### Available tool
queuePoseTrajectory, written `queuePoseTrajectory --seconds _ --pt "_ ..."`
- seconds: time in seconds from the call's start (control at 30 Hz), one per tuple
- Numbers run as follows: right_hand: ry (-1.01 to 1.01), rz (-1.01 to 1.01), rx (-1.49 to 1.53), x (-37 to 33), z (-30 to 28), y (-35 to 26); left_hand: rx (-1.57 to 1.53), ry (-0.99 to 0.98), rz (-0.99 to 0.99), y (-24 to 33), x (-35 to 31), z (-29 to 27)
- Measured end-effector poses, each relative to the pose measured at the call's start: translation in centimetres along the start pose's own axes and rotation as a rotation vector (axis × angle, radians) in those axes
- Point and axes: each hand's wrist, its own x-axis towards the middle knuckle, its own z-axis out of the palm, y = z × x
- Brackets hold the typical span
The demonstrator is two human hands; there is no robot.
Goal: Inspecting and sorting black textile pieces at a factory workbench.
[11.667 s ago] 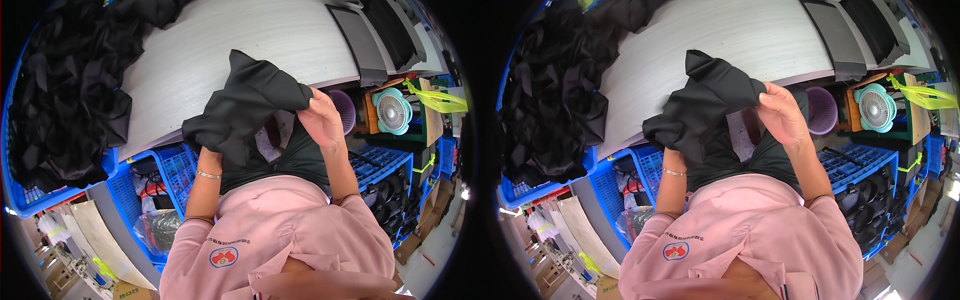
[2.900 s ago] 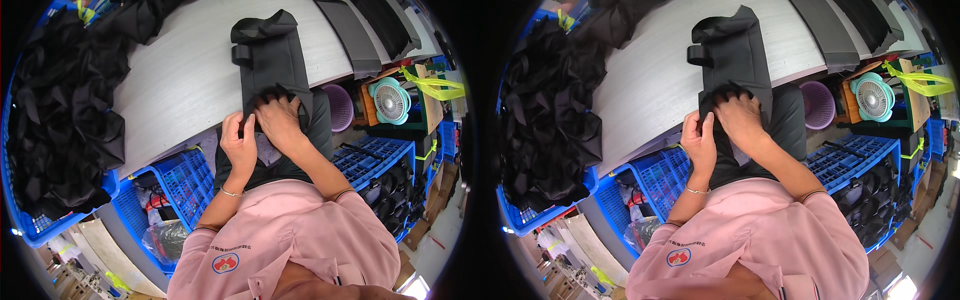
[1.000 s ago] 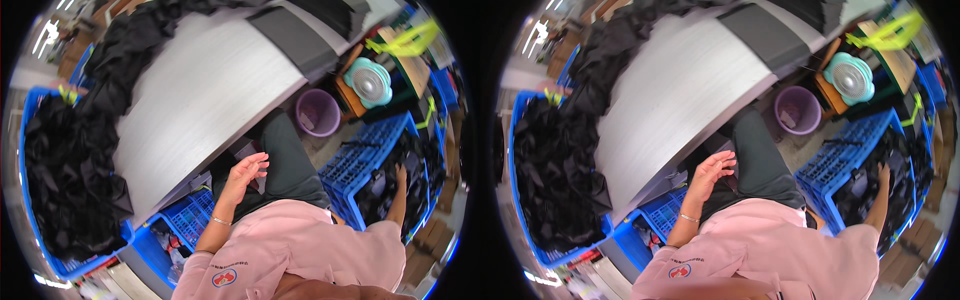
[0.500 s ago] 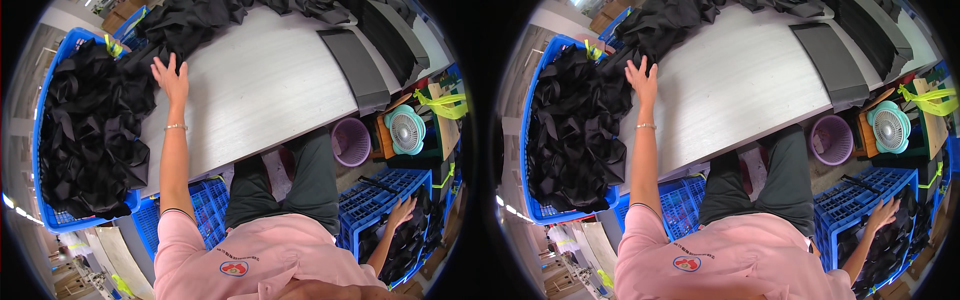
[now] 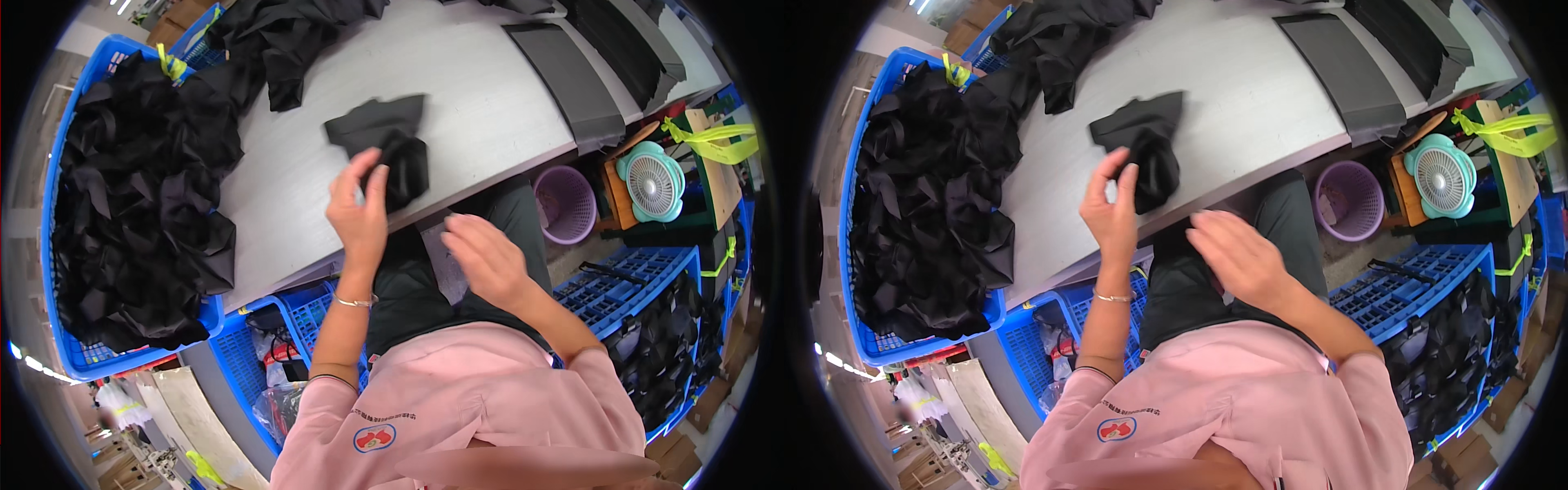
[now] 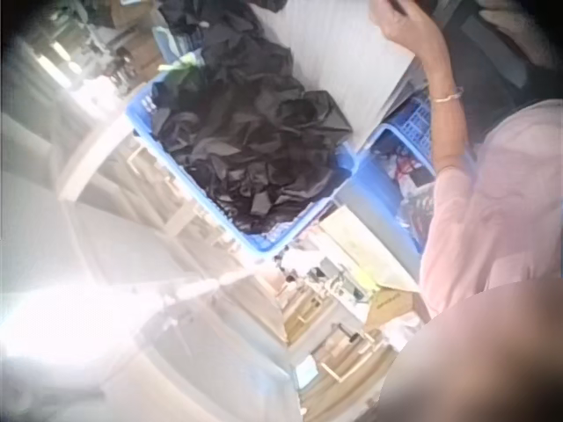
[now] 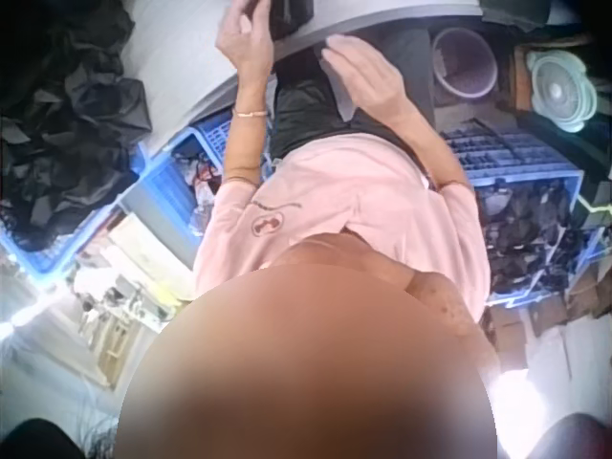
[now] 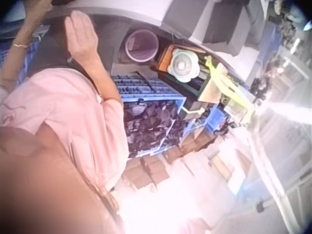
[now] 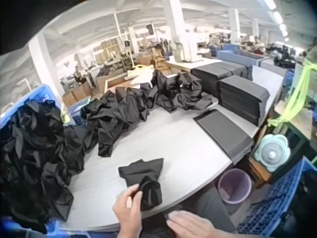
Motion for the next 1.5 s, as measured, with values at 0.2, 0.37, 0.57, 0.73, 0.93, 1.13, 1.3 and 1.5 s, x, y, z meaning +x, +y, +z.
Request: queuePoseTrajectory --seconds 0.2,0.37,0.57,0.73,0.93,1.13,1.3,1.5 --pt "-0.125 0.064 -0.212 1.6 5.3 -0.2 -0.083 -0.201 0.148 4.5 -3.9 -1.2" --pt "-0.289 0.662 0.344 0.6 6.0 1.0 -0.108 -0.295 0.160 4.8 -6.6 -0.7" --pt "-0.023 1.032 1.155 -2.3 6.1 2.2 -0.242 -0.334 0.008 5.6 -10.0 -0.7" --pt "0.472 1.460 1.823 1.7 5.5 4.2 -0.500 -0.578 -0.332 6.7 -13.6 -1.9" --pt "0.683 1.523 1.430 6.2 5.2 5.4 -0.600 -0.894 -0.095 9.4 -14.7 -1.6" --pt "0.303 0.968 1.427 0.1 6.1 6.8 -0.717 -0.515 -0.355 7.5 -12.0 0.3" --pt "0.397 0.931 1.336 2.8 4.5 1.9 -0.705 -0.258 -0.378 4.7 -8.0 2.5" --pt "-0.046 0.320 -0.024 0.1 4.3 -2.3 -0.695 -0.033 -0.342 2.3 0.0 3.7"
